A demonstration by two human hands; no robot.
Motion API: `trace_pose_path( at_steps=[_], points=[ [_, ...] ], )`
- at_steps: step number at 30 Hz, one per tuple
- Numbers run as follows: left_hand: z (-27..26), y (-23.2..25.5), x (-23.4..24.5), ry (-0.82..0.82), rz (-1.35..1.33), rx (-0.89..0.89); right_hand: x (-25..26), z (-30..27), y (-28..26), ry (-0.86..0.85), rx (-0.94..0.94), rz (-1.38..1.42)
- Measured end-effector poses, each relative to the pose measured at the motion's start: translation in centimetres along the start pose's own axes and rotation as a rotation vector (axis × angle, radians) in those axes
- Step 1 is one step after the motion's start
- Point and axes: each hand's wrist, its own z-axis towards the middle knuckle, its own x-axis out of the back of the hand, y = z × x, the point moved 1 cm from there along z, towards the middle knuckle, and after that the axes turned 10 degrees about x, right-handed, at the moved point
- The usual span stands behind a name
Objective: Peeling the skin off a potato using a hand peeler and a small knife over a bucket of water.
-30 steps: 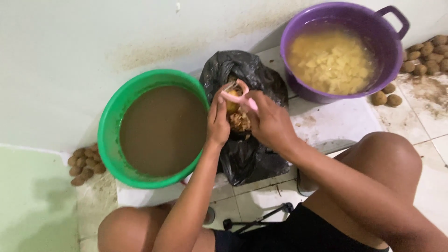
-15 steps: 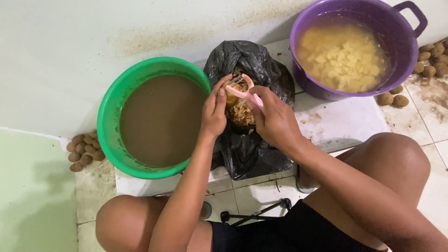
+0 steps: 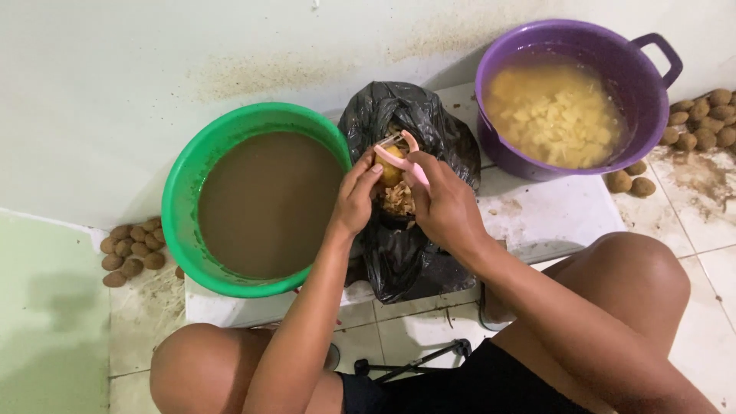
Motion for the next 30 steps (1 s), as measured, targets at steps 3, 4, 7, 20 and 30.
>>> trace_pose_path(
  at_steps=[3, 4, 7, 20, 30],
  points=[
    [-0.8, 3.2, -1.6, 0.000, -0.111, -0.017, 0.2, -0.1, -0.5, 0.002, -0.016, 0.040],
    [-0.7, 3.3, -1.5, 0.005, -0.112, -0.021, 0.2, 0.0, -0.6, 0.000, -0.011, 0.041],
    [-0.5, 3.4, -1.2, -0.021, -0.022, -0.038, 0.2, 0.1, -0.7, -0.003, 0.011, 0.047],
    [-0.8, 3.1, -0.9, 0.025, 0.087, -0.027, 0.7, 0.5, -1.5, 0.011, 0.019, 0.059],
    [-0.8, 2.0, -1.0, 0.127, 0.227, -0.051, -0.4, -0.3, -1.5, 0.003, 0.017, -0.015]
  ],
)
